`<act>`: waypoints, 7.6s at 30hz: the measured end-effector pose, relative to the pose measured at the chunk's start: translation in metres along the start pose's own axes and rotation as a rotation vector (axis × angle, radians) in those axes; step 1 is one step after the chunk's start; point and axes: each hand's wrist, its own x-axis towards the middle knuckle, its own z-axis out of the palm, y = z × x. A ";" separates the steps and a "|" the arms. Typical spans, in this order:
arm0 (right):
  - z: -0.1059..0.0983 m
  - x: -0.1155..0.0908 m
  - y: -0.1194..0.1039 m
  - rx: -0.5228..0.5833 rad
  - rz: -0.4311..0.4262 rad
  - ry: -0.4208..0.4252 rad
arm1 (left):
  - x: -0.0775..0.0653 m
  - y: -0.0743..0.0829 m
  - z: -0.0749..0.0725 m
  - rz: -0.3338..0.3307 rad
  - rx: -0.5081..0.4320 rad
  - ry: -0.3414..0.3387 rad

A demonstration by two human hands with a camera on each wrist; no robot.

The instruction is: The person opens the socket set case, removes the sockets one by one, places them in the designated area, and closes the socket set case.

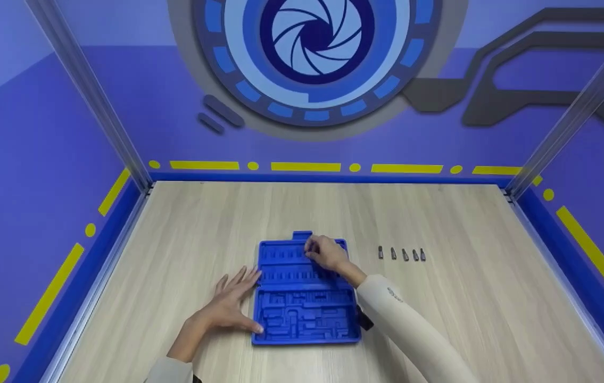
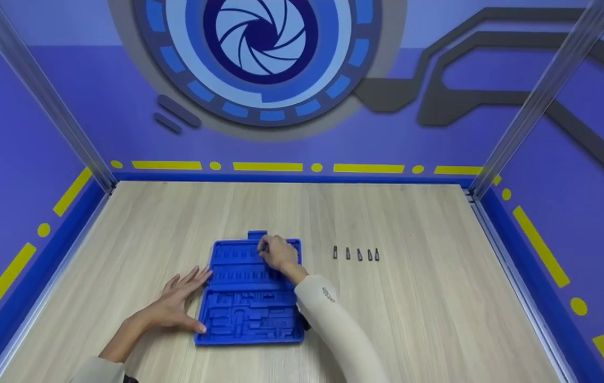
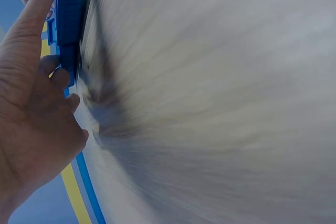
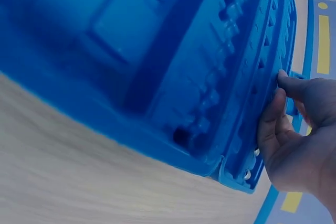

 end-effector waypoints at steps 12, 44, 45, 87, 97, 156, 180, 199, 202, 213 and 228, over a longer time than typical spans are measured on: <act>0.001 0.000 0.002 -0.019 0.091 0.019 | -0.001 0.001 0.001 -0.024 0.010 0.000; -0.020 -0.022 0.020 0.565 0.070 0.042 | -0.001 0.002 0.000 -0.020 0.026 -0.008; -0.023 -0.024 0.021 0.566 0.073 0.033 | -0.001 0.002 0.000 -0.017 0.027 -0.007; -0.148 -0.118 0.140 0.434 0.141 0.051 | -0.001 0.003 0.001 -0.015 0.014 -0.014; -0.172 -0.143 0.165 0.370 0.212 -0.012 | -0.001 0.004 0.001 -0.018 0.014 -0.013; -0.179 -0.126 0.170 0.127 0.146 0.047 | -0.001 0.002 0.000 -0.010 0.015 -0.005; -0.099 -0.065 0.094 0.392 -0.016 -0.110 | -0.002 0.001 0.001 0.001 0.005 -0.008; -0.045 -0.025 0.040 0.318 -0.132 -0.146 | -0.002 0.001 0.001 -0.005 0.012 -0.003; -0.039 -0.018 0.036 0.206 -0.118 -0.125 | -0.002 0.001 0.001 0.001 0.009 0.000; -0.021 -0.005 0.024 -0.125 0.008 -0.046 | -0.001 0.001 0.003 -0.019 -0.028 -0.015; -0.021 -0.003 0.024 -0.121 0.000 -0.041 | -0.002 0.001 0.000 -0.021 -0.003 -0.009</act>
